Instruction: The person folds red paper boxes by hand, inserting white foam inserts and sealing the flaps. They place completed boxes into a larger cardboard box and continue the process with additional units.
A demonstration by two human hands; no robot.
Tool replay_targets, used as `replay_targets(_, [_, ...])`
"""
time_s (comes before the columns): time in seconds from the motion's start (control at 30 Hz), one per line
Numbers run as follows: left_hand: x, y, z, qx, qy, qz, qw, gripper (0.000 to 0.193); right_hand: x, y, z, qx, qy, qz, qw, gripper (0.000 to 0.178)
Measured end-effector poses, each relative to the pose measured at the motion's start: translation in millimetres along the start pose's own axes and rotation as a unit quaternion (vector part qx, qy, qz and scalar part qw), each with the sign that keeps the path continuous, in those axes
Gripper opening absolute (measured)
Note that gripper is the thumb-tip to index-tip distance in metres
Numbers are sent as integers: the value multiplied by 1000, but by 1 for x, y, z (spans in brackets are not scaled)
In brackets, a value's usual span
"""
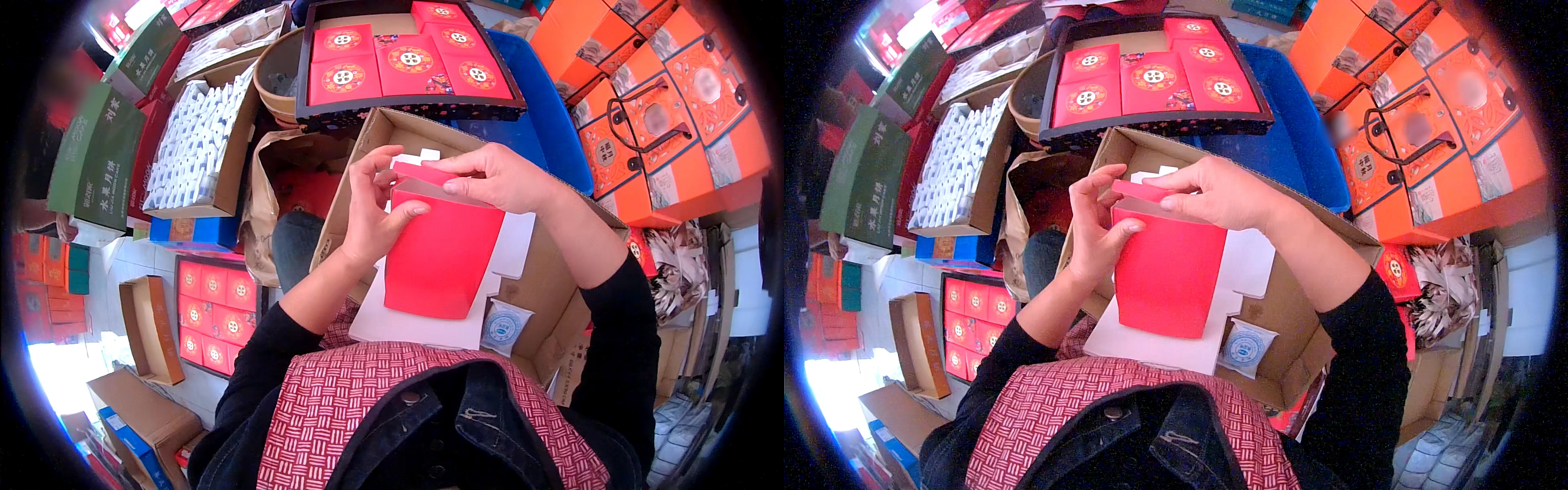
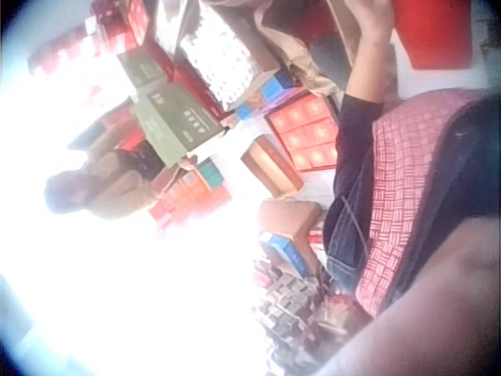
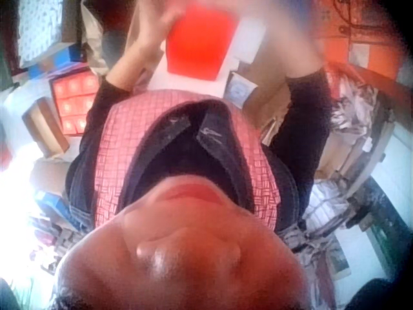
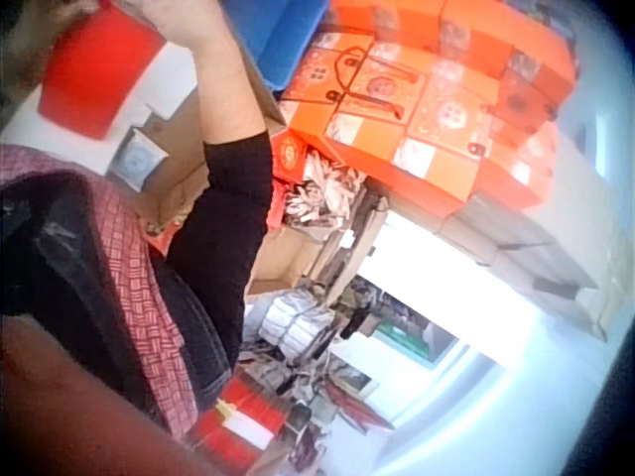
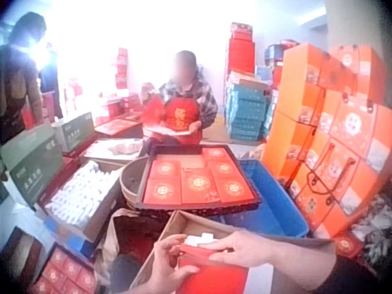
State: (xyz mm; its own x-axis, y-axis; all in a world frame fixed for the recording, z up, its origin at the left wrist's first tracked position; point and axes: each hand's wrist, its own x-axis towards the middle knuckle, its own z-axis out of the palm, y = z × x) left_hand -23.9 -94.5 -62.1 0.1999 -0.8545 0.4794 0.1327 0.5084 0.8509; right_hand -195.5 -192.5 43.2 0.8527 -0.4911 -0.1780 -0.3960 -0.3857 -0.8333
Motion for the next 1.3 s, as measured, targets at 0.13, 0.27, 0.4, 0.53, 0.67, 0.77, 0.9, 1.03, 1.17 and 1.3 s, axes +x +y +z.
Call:
replay_targets(0.13, [2, 5, -3, 17, -25, -16, 999, 81, -3, -2, 5, -91, 41, -4, 995, 35])
replay_targets(0.27, [2, 1, -6, 23, -44, -8, 999, 79, -5, 1, 10, -162, 58, -73, 982, 34])
replay_targets(0.4, [0, -2, -7, 29, -47, 14, 998, 74, -5, -2, 10, -176, 54, -64, 981, 34])
replay_targets(0.53, [1, -2, -8, 34, -48, 18, 998, 71, -4, -4, 11, -194, 52, -82, 976, 33])
replay_targets(0.67, [3, -3, -6, 80, -47, 36, 995, 67, 0, -10, 12, -210, 28, -73, 975, 31])
replay_targets(0.77, [1, -4, -8, 78, -45, 45, 995, 65, 0, -13, 12, -204, 34, -60, 977, 30])
replay_targets(0.9, [0, -2, -4, 26, -37, 35, 998, 61, -1, -3, 13, -189, 59, -102, 975, 30])
replay_targets(1.03, [1, 0, -4, 32, -30, 27, 999, 53, 0, 0, 12, -228, 69, -135, 962, 29])
replay_targets(1.17, [3, 6, -7, 117, -36, 29, 992, 39, 4, -8, 8, -224, 24, -135, 965, 27])
replay_targets(1.3, [6, 10, -6, 190, -39, 64, 979, 27, 5, -3, 11, -198, 20, -108, 974, 24])
